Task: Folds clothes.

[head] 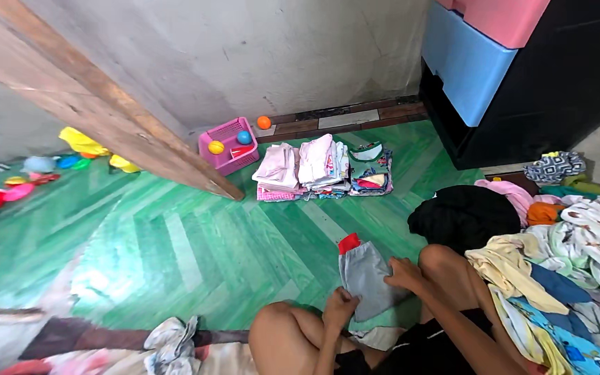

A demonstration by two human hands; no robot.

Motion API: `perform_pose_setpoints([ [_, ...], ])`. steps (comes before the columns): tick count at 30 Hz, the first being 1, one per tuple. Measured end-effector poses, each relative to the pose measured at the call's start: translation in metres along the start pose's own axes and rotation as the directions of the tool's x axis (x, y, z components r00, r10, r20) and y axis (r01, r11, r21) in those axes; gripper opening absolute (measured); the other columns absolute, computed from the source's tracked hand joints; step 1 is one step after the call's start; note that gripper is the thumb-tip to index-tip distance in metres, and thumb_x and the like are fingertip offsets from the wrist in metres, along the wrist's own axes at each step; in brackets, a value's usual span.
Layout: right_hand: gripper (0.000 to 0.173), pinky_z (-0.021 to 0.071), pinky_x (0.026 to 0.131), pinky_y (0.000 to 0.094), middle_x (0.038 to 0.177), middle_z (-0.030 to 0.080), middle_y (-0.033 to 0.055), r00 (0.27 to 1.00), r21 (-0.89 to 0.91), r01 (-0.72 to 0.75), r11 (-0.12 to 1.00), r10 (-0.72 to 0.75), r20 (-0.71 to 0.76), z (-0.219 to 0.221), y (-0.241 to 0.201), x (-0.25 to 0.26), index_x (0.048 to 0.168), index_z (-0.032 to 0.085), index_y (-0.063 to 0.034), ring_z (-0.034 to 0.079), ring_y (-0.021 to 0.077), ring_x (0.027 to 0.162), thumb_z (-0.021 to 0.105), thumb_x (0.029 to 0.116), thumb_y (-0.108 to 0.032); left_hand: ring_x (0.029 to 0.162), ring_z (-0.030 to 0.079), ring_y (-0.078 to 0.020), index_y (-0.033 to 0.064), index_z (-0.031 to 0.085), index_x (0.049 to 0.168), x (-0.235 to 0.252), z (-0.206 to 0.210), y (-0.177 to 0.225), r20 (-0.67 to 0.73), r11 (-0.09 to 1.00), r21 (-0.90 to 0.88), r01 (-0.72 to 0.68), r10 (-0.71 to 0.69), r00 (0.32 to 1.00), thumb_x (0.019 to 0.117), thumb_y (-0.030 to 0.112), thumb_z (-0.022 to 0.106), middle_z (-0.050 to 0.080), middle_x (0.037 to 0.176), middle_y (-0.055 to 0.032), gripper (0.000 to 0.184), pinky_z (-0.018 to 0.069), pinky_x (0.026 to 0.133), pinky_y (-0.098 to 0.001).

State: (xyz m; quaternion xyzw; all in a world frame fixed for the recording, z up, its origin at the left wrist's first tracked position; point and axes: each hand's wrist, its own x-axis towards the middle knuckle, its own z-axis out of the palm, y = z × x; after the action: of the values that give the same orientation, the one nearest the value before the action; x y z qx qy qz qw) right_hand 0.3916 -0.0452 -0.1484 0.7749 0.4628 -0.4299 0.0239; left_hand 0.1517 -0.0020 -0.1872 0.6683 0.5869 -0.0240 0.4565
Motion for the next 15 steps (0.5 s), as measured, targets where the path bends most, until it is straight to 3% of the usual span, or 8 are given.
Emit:
perform_pose_setpoints([
  [3, 0.057, 0.0398, 0.113, 0.0552, 0.14, 0.058, 0.022, 0.983, 0.191, 0.149, 0.97, -0.125, -0.132, 0.001, 0.002, 0.031, 0.141, 0.055, -0.0008, 0.05, 0.0389, 0.137, 0.066, 0.0984, -0.037, 0.093, 0.07, -0.0324, -0.0038, 0.068, 0.115, 0.008, -0.008, 0.026, -0.265, 0.992, -0.072, -0.101, 0.079, 0.961, 0.0971, 0.018, 0.068, 0.072, 0.099, -0.0197, 0.028, 0.0554, 0.088, -0.052],
  [5, 0.057, 0.0363, 0.117, 0.0515, 0.141, 0.057, 0.0234, 0.958, 0.285, 0.247, 0.926, -0.189, -0.215, 0.003, -0.001, 0.049, 0.143, 0.052, 0.0019, 0.049, 0.0381, 0.137, 0.067, 0.0987, -0.031, 0.102, 0.07, -0.032, -0.0074, 0.065, 0.12, 0.022, -0.009, 0.038, -0.346, 0.97, -0.114, -0.215, 0.164, 0.924, 0.0982, 0.008, 0.064, 0.071, 0.109, -0.0227, 0.027, 0.0547, 0.095, -0.0475],
  [8, 0.062, 0.039, 0.115, 0.0488, 0.139, 0.058, 0.0239, 0.937, 0.392, 0.304, 0.868, -0.198, -0.289, 0.008, -0.008, 0.066, 0.147, 0.049, 0.0019, 0.054, 0.0365, 0.133, 0.07, 0.0967, -0.027, 0.12, 0.063, -0.0363, -0.0078, 0.056, 0.135, 0.043, -0.004, 0.049, -0.316, 0.964, -0.141, -0.224, 0.171, 0.933, 0.0936, 0.006, 0.069, 0.063, 0.129, -0.0273, 0.045, 0.0491, 0.105, -0.0483],
  [10, 0.057, 0.043, 0.112, 0.0486, 0.134, 0.061, 0.0241, 0.938, 0.445, 0.308, 0.841, -0.191, -0.288, 0.012, -0.01, 0.07, 0.144, 0.052, 0.0021, 0.058, 0.0358, 0.127, 0.071, 0.096, -0.023, 0.125, 0.059, -0.0385, -0.0072, 0.052, 0.139, 0.052, 0.003, 0.05, -0.287, 0.975, -0.141, -0.172, 0.126, 0.949, 0.0882, 0.005, 0.074, 0.06, 0.133, -0.0279, 0.057, 0.0472, 0.108, -0.0504],
  [13, 0.042, 0.0458, 0.108, 0.0503, 0.129, 0.064, 0.0251, 0.946, 0.481, 0.312, 0.819, -0.221, -0.238, 0.012, -0.009, 0.063, 0.133, 0.061, 0.0034, 0.061, 0.036, 0.122, 0.069, 0.0947, -0.014, 0.117, 0.064, -0.0384, -0.0066, 0.048, 0.14, 0.053, 0.01, 0.046, -0.266, 0.977, -0.163, -0.135, 0.089, 0.96, 0.0844, 0.001, 0.075, 0.065, 0.125, -0.0269, 0.062, 0.0508, 0.102, -0.0529],
  [15, 0.036, 0.0485, 0.103, 0.0498, 0.123, 0.065, 0.0248, 0.94, 0.513, 0.34, 0.788, -0.27, -0.208, 0.011, -0.005, 0.058, 0.126, 0.064, 0.0044, 0.064, 0.0345, 0.115, 0.069, 0.0938, -0.011, 0.111, 0.067, -0.0368, -0.0065, 0.056, 0.132, 0.048, 0.011, 0.04, -0.244, 0.977, -0.17, -0.131, 0.087, 0.966, 0.087, 0.005, 0.075, 0.067, 0.119, -0.0259, 0.05, 0.0523, 0.099, -0.0532],
])
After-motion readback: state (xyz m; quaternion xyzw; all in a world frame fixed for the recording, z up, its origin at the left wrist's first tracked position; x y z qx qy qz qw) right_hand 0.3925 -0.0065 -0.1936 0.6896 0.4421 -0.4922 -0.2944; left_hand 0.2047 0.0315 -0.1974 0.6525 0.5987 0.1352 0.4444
